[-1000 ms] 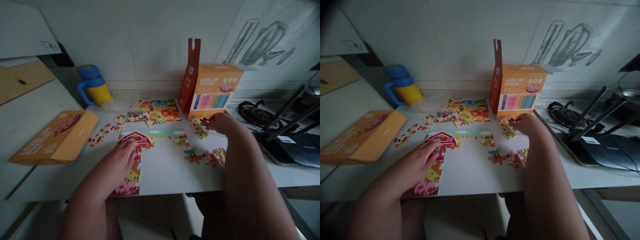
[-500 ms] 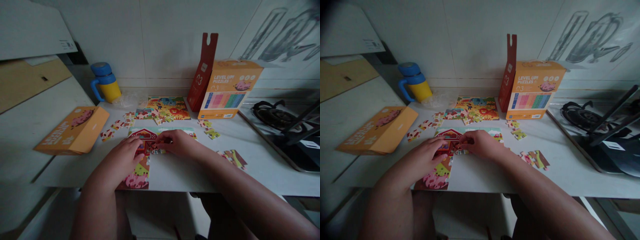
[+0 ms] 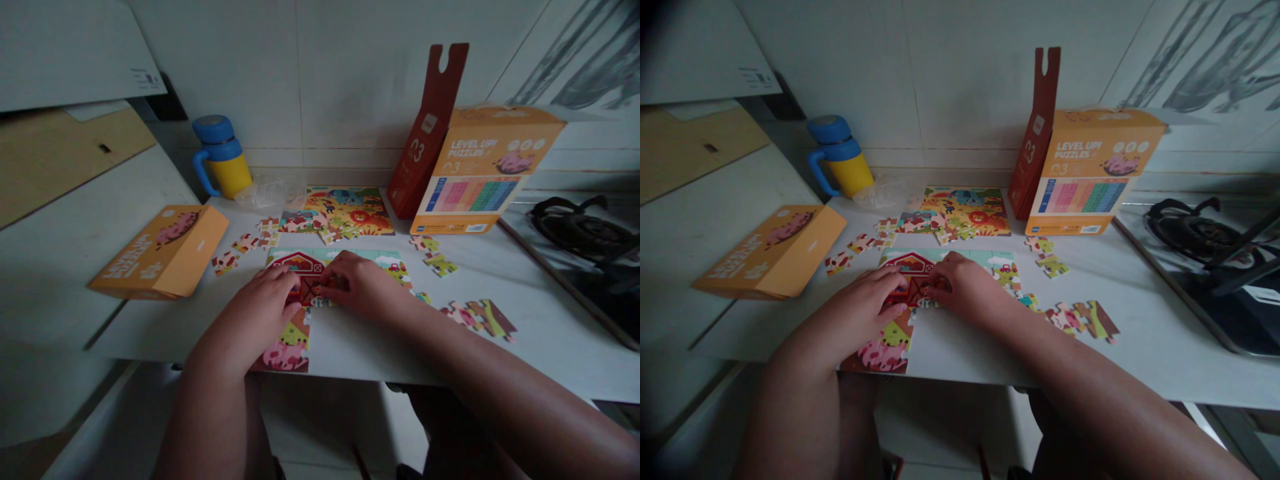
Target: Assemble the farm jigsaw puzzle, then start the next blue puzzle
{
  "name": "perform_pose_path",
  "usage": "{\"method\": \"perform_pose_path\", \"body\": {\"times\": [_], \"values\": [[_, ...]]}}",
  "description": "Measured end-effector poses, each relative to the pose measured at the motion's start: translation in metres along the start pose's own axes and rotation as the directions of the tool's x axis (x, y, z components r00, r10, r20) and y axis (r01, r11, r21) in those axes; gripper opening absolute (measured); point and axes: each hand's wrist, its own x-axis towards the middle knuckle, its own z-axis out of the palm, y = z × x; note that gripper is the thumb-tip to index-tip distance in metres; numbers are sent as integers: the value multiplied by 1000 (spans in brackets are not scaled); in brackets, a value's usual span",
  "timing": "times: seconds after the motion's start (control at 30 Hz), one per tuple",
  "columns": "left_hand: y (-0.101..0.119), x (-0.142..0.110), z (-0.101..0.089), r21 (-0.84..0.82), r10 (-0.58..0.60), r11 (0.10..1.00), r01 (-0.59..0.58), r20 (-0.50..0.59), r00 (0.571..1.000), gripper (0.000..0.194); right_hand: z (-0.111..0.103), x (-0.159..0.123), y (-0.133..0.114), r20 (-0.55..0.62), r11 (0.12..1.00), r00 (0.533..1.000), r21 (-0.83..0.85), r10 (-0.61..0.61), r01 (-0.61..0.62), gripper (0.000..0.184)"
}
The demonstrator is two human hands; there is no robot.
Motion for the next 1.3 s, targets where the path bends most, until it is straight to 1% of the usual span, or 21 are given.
{"method": "perform_pose_path", "body": {"times": [0.07,0.13,0.2,0.27,0.43,0.53,0.6,0.67,0.73,0.8,0.87,0.97,1.07,1.13,1.17,1.23,1.3], "values": [[1,0,-1,-13,-2,1000,2,5,1000,20,-1,0,-1,17,1000,1000,-11,-5,5,10],[1,0,-2,-29,1,1000,-1,8,1000,18,-2,0,-3,42,1000,999,-12,21,-21,8],[2,1,-3,-35,14,999,-13,16,1000,19,-3,0,-5,58,999,997,-1,47,-47,6],[2,1,-3,-33,19,999,-18,19,1000,21,-2,1,-6,56,999,997,6,47,-48,4],[2,1,-2,-11,7,1000,-7,22,1000,26,5,1,-5,20,998,998,-39,-54,54,6],[3,1,-2,-5,4,1000,-4,43,999,25,7,1,-1,18,997,998,-41,-65,66,6],[3,1,-3,-10,7,1000,-7,46,999,24,5,0,2,8,997,997,-28,-72,72,6],[4,1,-3,-10,1,1000,-1,39,999,24,0,0,5,-34,997,997,-28,-67,66,5],[4,1,-3,-7,-14,1000,14,35,999,26,-6,0,9,-111,997,993,-60,-49,42,5],[4,1,-2,-8,-13,1000,14,40,999,26,-12,-1,13,-183,995,983,-100,-36,17,6],[3,1,-2,-13,-14,1000,14,43,999,26,-17,-1,17,-231,992,973,-129,-31,1,8],[2,1,-1,-34,-13,999,14,43,999,26,-26,-1,22,-302,991,953,-130,3,-45,11],[0,1,-2,-62,13,998,-11,36,999,23,-44,-8,26,-384,982,920,-131,74,-134,16],[-2,2,-2,-75,26,997,-23,35,999,21,-63,-22,29,-465,957,877,-177,124,-229,19],[-3,2,-2,-78,33,996,-30,35,999,20,-74,-33,31,-519,934,841,-204,150,-292,22],[-5,3,-1,-78,41,996,-39,26,999,20,-97,-62,34,-635,876,740,-203,223,-438,27],[-7,4,0,-67,44,997,-43,13,999,23,-116,-98,39,-704,792,643,-190,302,-581,33]]}}
